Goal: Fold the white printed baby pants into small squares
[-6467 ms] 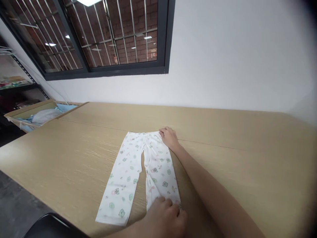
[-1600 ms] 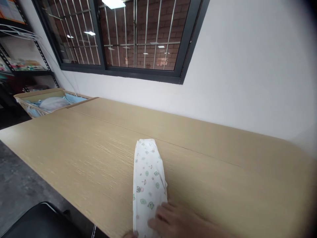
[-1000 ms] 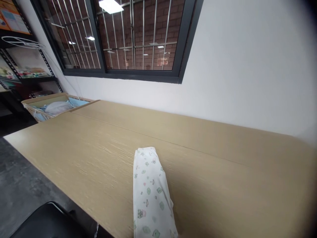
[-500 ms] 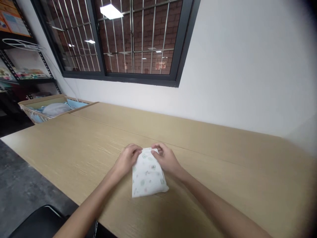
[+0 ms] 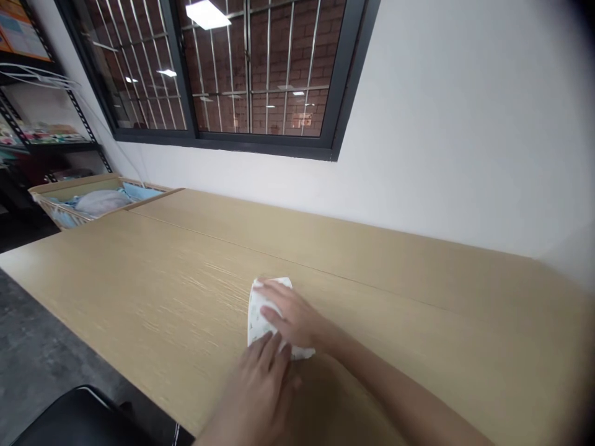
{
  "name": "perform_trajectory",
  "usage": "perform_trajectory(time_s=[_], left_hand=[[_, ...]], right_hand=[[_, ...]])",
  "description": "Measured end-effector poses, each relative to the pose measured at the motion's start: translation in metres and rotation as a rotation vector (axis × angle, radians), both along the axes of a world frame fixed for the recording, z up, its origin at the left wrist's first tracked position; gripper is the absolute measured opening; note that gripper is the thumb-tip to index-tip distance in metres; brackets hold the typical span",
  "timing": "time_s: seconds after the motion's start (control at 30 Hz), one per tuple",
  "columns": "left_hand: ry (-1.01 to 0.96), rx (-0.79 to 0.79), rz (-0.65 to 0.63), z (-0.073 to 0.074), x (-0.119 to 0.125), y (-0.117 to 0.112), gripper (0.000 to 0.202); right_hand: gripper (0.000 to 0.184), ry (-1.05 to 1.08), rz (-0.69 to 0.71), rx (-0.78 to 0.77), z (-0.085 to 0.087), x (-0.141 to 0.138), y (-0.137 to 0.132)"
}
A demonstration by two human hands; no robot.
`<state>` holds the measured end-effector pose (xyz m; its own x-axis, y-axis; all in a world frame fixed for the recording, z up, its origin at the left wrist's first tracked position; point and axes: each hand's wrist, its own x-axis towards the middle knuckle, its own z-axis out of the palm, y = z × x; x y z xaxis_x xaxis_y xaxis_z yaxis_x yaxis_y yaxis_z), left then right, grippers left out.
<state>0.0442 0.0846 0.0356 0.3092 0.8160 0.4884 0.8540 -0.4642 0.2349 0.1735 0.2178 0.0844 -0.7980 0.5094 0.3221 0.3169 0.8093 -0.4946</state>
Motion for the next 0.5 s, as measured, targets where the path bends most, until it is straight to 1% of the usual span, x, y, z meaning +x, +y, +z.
perform_trajectory(time_s=[0.07,0.1,0.17,0.2,0.27,0.37,0.5], left_hand=[[0.069,0.128,-0.007,-0.022,0.004,-0.013,0.036],[0.096,0.182,-0.008,-0.033,0.004,-0.016,0.033],[0.119,0.239,0.006,-0.050,0.004,-0.017,0.027],[0.121,0.239,0.017,-0.056,0.003,-0.017,0.025],[0.125,0.220,0.039,-0.061,0.003,-0.017,0.027],[0.174,0.239,0.075,-0.059,0.004,-0.016,0.040],[0.271,0.305,0.106,-0.054,0.005,-0.015,0.057]], right_hand=[[0.050,-0.099,0.255,-0.038,0.004,0.001,-0.021],[0.050,-0.128,0.340,-0.054,0.003,0.001,-0.029],[0.050,-0.167,0.423,-0.067,-0.006,0.001,-0.039],[0.050,-0.180,0.428,-0.063,-0.012,0.001,-0.040],[0.050,-0.198,0.395,-0.035,-0.023,0.001,-0.037],[0.052,-0.222,0.333,0.033,-0.034,0.001,-0.020],[0.058,-0.312,0.246,0.103,-0.038,0.002,0.016]])
